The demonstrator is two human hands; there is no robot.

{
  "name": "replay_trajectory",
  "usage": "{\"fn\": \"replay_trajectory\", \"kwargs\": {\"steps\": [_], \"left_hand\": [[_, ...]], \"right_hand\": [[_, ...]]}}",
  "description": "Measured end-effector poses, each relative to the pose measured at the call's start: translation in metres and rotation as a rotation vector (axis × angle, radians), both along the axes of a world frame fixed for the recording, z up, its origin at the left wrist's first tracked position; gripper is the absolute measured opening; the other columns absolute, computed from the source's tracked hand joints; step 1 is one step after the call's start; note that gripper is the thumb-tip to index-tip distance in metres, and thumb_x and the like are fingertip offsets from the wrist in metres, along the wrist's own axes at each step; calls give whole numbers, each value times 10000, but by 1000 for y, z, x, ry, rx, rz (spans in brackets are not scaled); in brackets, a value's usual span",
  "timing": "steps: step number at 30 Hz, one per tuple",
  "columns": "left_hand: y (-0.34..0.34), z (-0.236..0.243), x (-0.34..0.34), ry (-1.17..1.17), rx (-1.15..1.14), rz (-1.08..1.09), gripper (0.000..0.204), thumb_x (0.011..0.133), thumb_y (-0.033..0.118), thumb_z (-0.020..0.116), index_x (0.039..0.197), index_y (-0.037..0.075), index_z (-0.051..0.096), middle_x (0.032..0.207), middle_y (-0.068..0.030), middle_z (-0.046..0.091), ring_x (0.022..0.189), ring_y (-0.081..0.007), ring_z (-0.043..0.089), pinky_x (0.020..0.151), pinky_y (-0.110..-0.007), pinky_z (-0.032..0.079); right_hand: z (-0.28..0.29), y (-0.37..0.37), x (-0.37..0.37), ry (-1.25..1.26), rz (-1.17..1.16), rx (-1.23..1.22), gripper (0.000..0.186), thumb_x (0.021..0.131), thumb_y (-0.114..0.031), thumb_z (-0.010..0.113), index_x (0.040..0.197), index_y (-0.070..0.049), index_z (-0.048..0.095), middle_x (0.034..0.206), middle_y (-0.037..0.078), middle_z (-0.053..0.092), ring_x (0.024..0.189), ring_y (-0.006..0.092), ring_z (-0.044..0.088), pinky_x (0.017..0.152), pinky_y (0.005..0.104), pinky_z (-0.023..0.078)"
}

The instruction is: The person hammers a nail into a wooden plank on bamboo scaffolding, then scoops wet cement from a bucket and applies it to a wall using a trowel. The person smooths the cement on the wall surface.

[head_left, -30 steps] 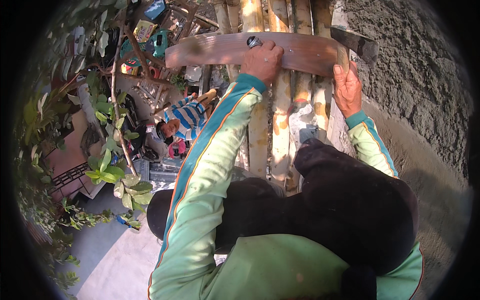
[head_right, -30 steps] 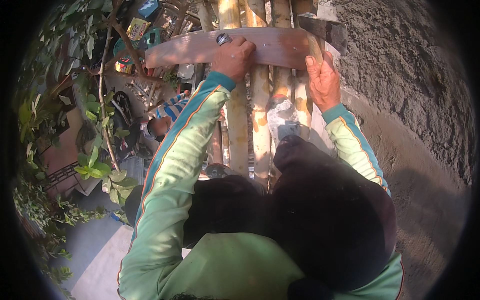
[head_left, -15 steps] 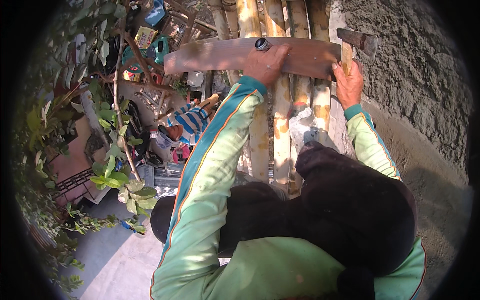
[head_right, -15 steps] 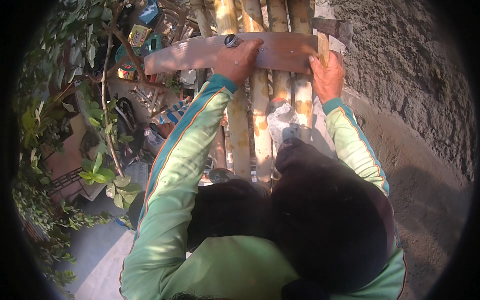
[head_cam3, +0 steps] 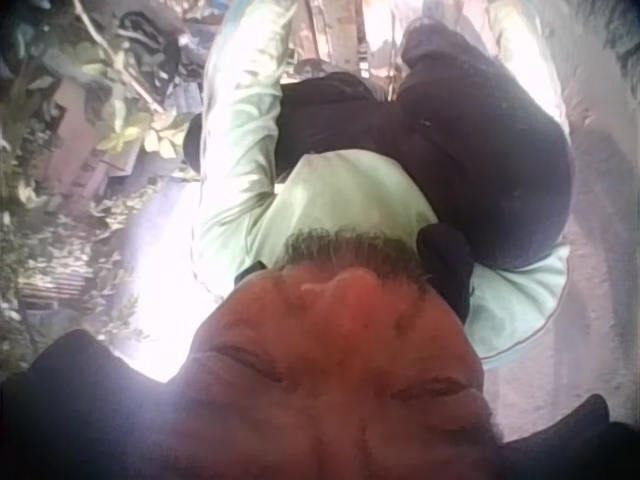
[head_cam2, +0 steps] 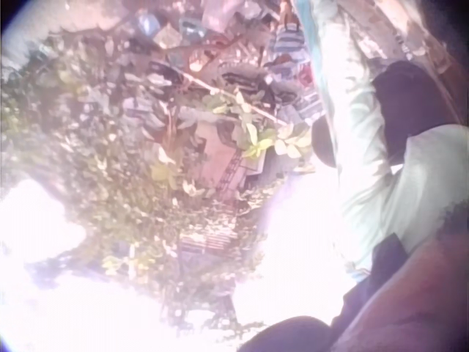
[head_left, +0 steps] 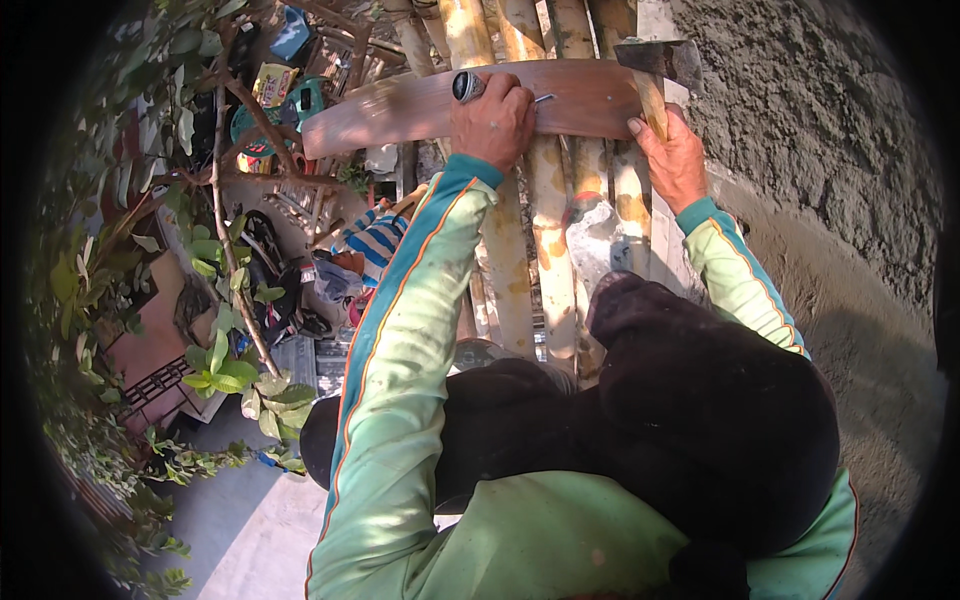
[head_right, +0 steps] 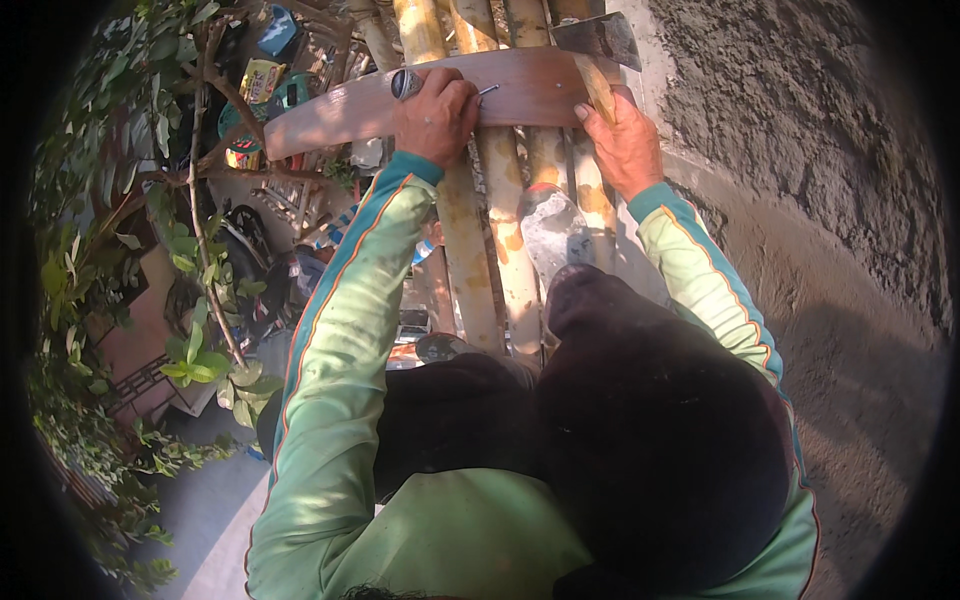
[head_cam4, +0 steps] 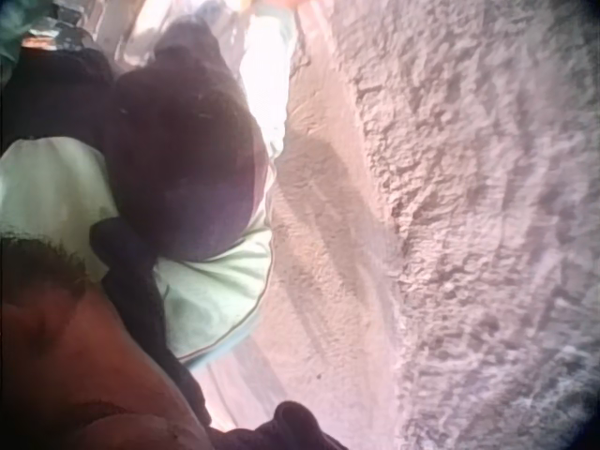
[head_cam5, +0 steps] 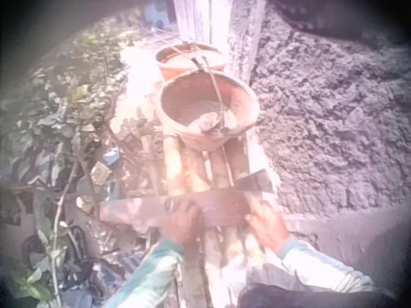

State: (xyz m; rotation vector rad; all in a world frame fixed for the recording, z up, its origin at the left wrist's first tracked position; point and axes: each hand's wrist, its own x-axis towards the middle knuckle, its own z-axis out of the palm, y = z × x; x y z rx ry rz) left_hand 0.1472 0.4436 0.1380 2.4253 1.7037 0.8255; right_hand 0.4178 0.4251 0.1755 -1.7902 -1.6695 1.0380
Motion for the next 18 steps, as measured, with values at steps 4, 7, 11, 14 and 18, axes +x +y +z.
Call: {"fn": "replay_trajectory", "kwargs": {"steps": [4, 7, 11, 14, 18], "left_hand": [[2, -4, 3, 20, -7, 1, 122, 851, 234, 759, 889, 148, 680, 997, 11, 662, 769, -261, 692, 698, -415, 546], [4, -3, 2, 38, -6, -16, 117, 860, 239, 750, 895, 152, 680, 998, 11, 663, 756, -260, 697, 670, -412, 546], [3, -1, 0, 52, -26, -17, 96, 866, 231, 740, 900, 162, 683, 999, 12, 663, 774, -253, 699, 641, -407, 546], [4, -7, -1, 41, -17, -30, 84, 865, 228, 736, 901, 171, 687, 999, 14, 663, 790, -251, 698, 657, -404, 545], [5, -3, -2, 54, -6, -50, 80, 859, 224, 736, 899, 175, 688, 989, 18, 663, 794, -247, 695, 676, -399, 542]], "right_hand": [[-1, -12, -3, 15, 72, -36, 412, 1008, -401, 630, 1209, -42, 609, 978, 215, 713, 917, 413, 688, 799, 450, 526], [-3, -17, -5, -19, 109, -43, 444, 1018, -438, 606, 1209, -37, 606, 988, 233, 706, 925, 450, 676, 787, 472, 520], [3, -20, -12, -96, 196, -28, 427, 1038, -433, 571, 1189, -34, 578, 986, 271, 690, 941, 507, 646, 773, 528, 501], [4, -21, -17, -141, 230, -66, 418, 1042, -423, 563, 1193, -33, 549, 976, 284, 687, 941, 509, 648, 773, 544, 497], [-1, -22, -23, -164, 247, -11, 419, 1038, -409, 568, 1189, -20, 531, 976, 295, 685, 963, 512, 647, 786, 562, 497]]}}
